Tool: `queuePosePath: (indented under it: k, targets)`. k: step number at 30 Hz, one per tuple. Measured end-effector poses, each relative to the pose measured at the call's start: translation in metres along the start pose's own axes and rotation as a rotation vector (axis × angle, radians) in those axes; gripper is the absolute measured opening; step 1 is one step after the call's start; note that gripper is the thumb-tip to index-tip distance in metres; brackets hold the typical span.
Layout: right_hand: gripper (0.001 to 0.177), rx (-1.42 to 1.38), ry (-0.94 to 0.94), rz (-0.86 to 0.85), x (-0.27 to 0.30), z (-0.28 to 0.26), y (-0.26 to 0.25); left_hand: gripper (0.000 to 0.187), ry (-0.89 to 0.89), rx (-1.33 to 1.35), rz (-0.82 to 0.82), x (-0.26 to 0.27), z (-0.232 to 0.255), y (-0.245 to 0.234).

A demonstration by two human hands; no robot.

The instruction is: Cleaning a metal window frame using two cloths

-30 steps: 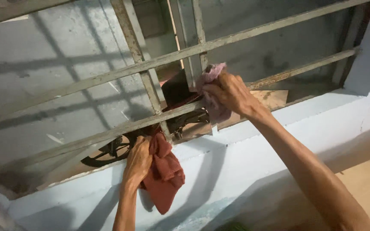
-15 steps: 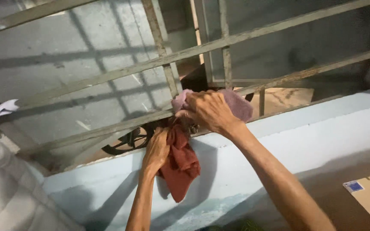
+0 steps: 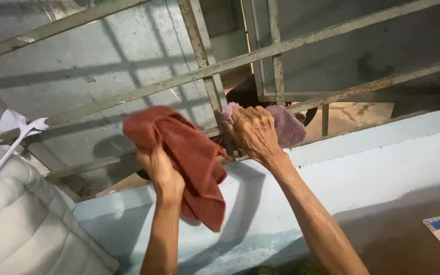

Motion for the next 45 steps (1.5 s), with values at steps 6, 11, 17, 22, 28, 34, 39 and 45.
queuePosePath:
  k: [6,11,17,22,28,34,39,45]
  targets:
    - [0.029,-0.031,0.12,-0.069,0.007,0.007,0.015,0.076,-0.571,0.243,0.224,-0.081,-0.06,0.074]
    - [0.029,-0.122,0.143,-0.145,0.009,0.008,0.015,0.079,-0.64,0.027,0.156,-0.082,-0.081,0.109]
    - [0.021,-0.094,0.048,-0.097,0.002,0.005,-0.002,0.078,-0.56,-0.247,-0.048,-0.087,-0.069,0.124]
    - [0.026,-0.11,0.088,-0.093,0.002,0.007,-0.005,0.073,-0.522,0.271,-0.118,-0.052,-0.004,0.116]
    - [0.024,-0.156,0.081,-0.091,0.003,0.006,-0.001,0.045,-0.427,0.569,-0.291,-0.036,0.02,0.119]
    - [0.034,-0.198,0.122,-0.113,0.017,0.013,0.031,0.042,-0.363,0.524,-0.255,-0.068,-0.057,0.118]
    - [0.031,-0.143,-0.066,0.029,0.03,0.025,0.068,0.064,-0.231,0.229,-0.374,-0.082,-0.118,0.109]
    - [0.027,-0.094,0.01,-0.063,0.01,0.012,0.016,0.042,-0.003,-0.36,-0.5,-0.061,-0.079,0.089]
Point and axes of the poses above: each hand's wrist, its own x-axis away from the middle knuckle, its own y-axis out of the palm, z = x × y, the point moved 2 cm from there along -x, towards the middle knuckle, and after that the axes turned 2 degrees about -z, right-handed, at the moved point
